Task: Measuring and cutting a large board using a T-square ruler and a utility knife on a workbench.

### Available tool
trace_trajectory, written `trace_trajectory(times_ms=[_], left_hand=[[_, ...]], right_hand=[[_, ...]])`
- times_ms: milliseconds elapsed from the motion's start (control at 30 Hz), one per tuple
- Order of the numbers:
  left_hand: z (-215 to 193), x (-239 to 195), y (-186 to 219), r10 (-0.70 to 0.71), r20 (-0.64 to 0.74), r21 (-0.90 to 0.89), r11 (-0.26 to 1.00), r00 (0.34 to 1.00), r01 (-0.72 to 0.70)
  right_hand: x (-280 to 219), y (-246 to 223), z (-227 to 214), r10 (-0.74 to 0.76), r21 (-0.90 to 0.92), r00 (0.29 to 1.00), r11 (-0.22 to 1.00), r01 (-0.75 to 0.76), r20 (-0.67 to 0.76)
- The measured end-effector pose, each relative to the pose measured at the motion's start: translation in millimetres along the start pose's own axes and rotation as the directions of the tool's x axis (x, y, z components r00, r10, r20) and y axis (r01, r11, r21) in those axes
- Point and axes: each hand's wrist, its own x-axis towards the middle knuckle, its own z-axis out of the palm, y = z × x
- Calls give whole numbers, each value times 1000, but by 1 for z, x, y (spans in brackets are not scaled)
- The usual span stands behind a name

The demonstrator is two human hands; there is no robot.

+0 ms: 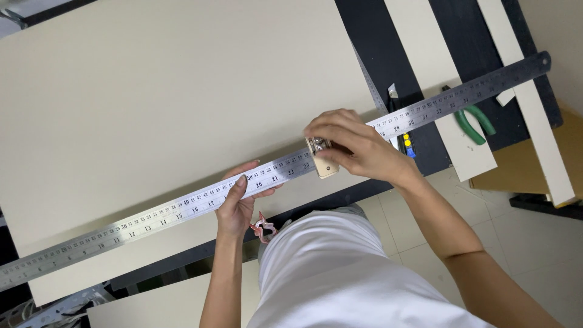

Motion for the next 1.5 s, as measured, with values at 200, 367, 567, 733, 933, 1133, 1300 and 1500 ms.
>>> trace_trajectory(times_ms=[200,367,567,733,933,1133,1300,1500], left_hand=[[-9,-2,-13,-3,13,-23,1000,1000,3],[-5,1,-11,-49,-18,-24,999,999,49],[29,-7,32,-21,92,6,1000,996,21],[22,-7,35,0,128,1,1000,992,0],[23,-10,35,-15,117,-5,1000,993,15],[24,-8,36,-22,126,-4,1000,992,23],[22,-6,35,-26,127,-2,1000,992,26],[19,-3,36,-41,128,20,999,991,38]], right_hand=[[-5,14,-3,-46,-115,999,992,46,0],[4,-1,-22,38,-57,980,998,-27,193],[4,-2,-12,141,-179,989,975,-131,42],[-1,13,-16,183,-256,983,952,-169,29],[4,5,-13,164,-266,984,954,-140,70],[7,2,-8,183,-259,981,952,-159,68],[15,-17,-15,258,-233,955,947,-220,148],[26,-33,-16,324,-252,871,937,-242,370]])
